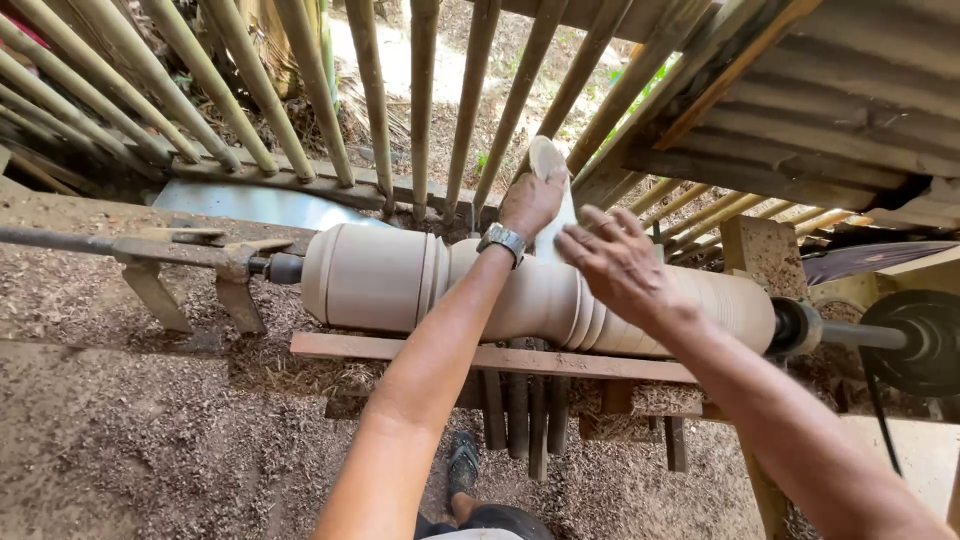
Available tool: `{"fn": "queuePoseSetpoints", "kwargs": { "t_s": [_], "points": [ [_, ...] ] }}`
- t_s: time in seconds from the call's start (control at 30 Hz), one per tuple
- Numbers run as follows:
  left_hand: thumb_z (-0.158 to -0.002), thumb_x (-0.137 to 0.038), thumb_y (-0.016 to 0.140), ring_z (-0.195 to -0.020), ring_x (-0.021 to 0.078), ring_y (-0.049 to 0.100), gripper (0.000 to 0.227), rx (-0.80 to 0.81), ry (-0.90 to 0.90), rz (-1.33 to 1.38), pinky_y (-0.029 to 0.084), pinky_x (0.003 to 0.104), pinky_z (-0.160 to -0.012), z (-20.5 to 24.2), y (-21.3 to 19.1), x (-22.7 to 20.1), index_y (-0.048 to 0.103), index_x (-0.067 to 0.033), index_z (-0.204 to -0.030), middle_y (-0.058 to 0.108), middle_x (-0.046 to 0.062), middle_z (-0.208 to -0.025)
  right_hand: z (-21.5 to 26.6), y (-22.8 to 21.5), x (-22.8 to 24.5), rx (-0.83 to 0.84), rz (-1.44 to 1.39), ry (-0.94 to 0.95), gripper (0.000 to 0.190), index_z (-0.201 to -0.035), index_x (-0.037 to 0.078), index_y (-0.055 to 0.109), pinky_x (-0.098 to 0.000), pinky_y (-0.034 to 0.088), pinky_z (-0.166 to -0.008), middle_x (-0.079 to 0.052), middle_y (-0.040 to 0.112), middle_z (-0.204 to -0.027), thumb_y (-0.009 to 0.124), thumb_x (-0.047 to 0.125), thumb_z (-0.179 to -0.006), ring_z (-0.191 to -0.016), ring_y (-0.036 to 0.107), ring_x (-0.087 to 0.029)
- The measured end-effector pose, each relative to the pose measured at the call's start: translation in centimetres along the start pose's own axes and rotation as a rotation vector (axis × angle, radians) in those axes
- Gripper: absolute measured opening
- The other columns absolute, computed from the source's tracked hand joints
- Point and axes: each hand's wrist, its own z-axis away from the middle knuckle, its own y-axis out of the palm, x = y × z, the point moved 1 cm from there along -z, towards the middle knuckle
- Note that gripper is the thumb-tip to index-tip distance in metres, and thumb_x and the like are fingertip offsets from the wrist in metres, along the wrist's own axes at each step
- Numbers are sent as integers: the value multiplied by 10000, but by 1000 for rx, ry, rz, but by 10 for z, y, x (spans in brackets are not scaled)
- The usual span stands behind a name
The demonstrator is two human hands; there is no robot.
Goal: Sanding a wooden furniture leg while it rotates on a lathe machine.
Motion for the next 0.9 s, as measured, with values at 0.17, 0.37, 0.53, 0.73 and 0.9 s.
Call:
{"fn": "queuePoseSetpoints", "kwargs": {
  "t_s": [0.17,0.37,0.53,0.73,0.9],
  "points": [
    [-1092,-529,337,-865,353,808,679,206,70,-354,628,470,-750,29,20,23,759,-23,-929,818,183,-919,14,60,23,151,-62,35,463,-1352,128,657,-464,408,-1099,-49,686,-1334,555,-37,-931,-1332,530,-260],
    [-1038,-473,452,-957,327,730,463,95,53,-487,466,573,-891,83,5,-4,781,-155,-970,771,110,-997,23,50,37,125,-307,101,393,-1144,110,683,-537,283,-1149,-117,698,-1281,615,9,-770,-1365,461,-360],
    [-1026,-471,470,-1015,339,725,450,127,30,-474,483,565,-880,74,21,-2,790,-154,-1015,771,131,-1051,30,54,34,417,-160,126,422,-1281,-18,597,-599,204,-1216,-145,704,-1150,545,21,-864,-1399,437,-351],
    [-1041,-475,450,-1023,348,728,476,117,22,-437,486,578,-891,63,30,1,793,-144,-1022,767,138,-1066,26,58,30,295,-159,46,429,-1254,-55,581,-621,195,-1190,-233,722,-1093,488,6,-840,-1373,449,-389],
    [-1027,-476,473,-980,342,739,459,82,69,-427,510,559,-862,68,35,1,795,-150,-988,773,135,-1008,16,33,34,296,-121,59,426,-1261,-57,586,-653,212,-1160,-244,732,-1012,482,5,-853,-1317,481,-416]
  ]
}}
